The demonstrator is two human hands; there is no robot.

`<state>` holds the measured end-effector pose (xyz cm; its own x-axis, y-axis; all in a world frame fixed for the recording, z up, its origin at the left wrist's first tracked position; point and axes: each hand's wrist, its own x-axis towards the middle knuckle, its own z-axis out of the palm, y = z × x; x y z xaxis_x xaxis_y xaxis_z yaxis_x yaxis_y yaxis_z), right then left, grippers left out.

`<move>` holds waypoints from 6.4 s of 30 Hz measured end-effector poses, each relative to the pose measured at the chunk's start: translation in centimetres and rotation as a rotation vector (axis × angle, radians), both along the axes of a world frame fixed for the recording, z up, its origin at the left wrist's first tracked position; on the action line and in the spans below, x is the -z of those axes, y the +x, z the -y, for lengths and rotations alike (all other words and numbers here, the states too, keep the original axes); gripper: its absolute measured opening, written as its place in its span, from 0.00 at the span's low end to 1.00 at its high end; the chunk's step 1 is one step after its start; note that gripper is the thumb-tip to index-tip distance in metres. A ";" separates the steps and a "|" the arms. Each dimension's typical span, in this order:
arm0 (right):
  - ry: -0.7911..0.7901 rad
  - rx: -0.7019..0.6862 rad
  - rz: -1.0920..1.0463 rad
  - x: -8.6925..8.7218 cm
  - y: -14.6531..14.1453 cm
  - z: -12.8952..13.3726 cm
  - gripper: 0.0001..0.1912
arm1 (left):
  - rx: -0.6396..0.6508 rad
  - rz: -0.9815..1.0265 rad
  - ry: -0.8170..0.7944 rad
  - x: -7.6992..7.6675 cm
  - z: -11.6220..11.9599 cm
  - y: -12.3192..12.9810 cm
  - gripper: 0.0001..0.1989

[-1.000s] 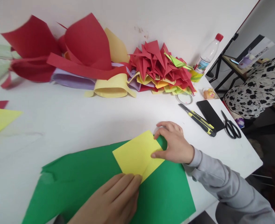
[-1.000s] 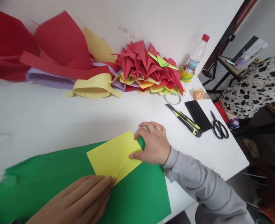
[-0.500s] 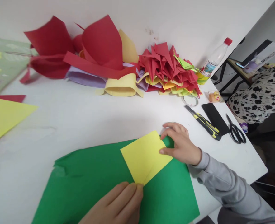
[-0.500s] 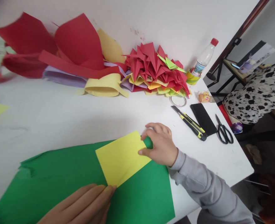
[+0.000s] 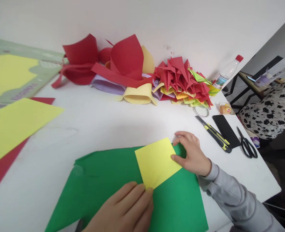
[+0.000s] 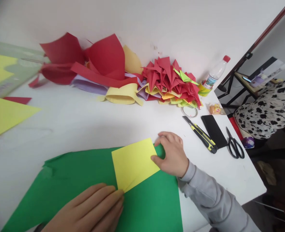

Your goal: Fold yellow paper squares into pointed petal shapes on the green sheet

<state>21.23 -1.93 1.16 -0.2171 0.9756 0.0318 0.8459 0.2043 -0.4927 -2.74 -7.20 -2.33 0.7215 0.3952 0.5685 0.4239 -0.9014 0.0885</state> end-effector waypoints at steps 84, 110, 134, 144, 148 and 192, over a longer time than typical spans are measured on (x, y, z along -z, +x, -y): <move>0.310 0.084 -0.113 1.5 -1.4 1.9 0.09 | -0.012 0.024 -0.084 0.5 -5.2 -0.9 0.14; 0.679 -0.616 0.305 0.7 -2.4 2.7 0.16 | -0.144 -0.109 -0.066 -0.3 -5.2 -0.5 0.20; 0.497 -0.693 0.309 1.0 -0.9 2.5 0.18 | -0.147 -0.176 -0.066 -0.2 -5.4 -0.6 0.21; 0.469 -0.700 0.304 1.1 -0.9 2.6 0.18 | -0.183 -0.158 -0.053 0.0 -5.0 -0.4 0.21; 0.468 -0.708 0.304 1.0 -0.9 2.6 0.18 | -0.187 -0.172 -0.080 0.0 -5.2 -0.4 0.21; 0.508 -0.667 0.289 1.0 -1.2 2.6 0.18 | -0.169 -0.219 -0.073 -1.1 -5.7 -0.7 0.21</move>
<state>20.08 -4.56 0.16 -0.8023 0.5257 0.2827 0.5496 0.8354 0.0064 -3.41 -1.45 -1.26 0.7445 0.5546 0.3717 0.5838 -0.8109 0.0405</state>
